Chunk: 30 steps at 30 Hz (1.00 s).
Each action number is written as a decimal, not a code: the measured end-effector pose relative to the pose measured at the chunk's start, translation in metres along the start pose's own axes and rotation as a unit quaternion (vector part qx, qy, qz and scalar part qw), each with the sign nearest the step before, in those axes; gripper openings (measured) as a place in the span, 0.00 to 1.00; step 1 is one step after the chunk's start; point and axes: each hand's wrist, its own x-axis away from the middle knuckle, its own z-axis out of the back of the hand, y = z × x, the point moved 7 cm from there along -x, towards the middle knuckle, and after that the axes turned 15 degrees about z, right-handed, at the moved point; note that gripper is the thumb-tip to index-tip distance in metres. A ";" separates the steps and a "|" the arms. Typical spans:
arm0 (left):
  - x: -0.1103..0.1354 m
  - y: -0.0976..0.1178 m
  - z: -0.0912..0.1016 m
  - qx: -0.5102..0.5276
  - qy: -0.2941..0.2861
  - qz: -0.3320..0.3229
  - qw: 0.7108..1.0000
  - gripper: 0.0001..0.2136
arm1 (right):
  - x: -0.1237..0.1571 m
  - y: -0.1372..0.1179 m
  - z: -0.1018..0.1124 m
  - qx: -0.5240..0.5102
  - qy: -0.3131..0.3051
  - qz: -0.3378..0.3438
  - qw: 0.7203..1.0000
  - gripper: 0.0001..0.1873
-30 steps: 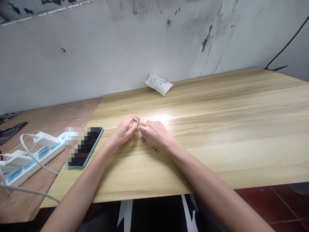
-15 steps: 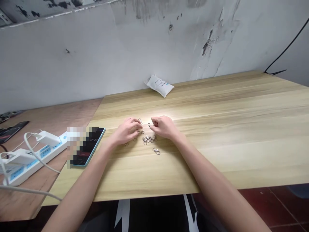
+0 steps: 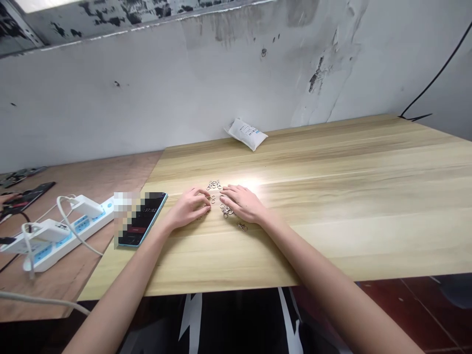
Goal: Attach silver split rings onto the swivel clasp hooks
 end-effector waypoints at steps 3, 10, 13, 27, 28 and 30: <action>0.013 -0.007 0.003 0.017 0.048 0.031 0.998 0.08 | 0.010 -0.011 -0.004 -0.002 -0.006 -0.002 1.000 0.24; 0.011 0.021 -0.019 -0.049 0.048 -0.006 0.998 0.17 | 0.035 -0.029 -0.006 0.073 -0.032 -0.040 0.996 0.31; 0.010 0.024 -0.018 -0.057 0.058 -0.015 0.997 0.12 | 0.038 -0.029 -0.007 0.109 -0.036 -0.063 0.991 0.32; -0.001 -0.003 -0.031 0.016 0.028 0.055 0.998 0.16 | 0.010 -0.019 -0.024 0.148 -0.005 -0.076 0.986 0.25; -0.002 -0.003 -0.031 0.027 0.028 0.051 0.998 0.16 | 0.011 -0.017 -0.022 0.145 0.006 -0.068 0.987 0.23; -0.001 -0.002 -0.028 0.043 0.041 0.038 0.998 0.15 | 0.011 -0.014 -0.015 0.142 0.034 -0.052 0.988 0.21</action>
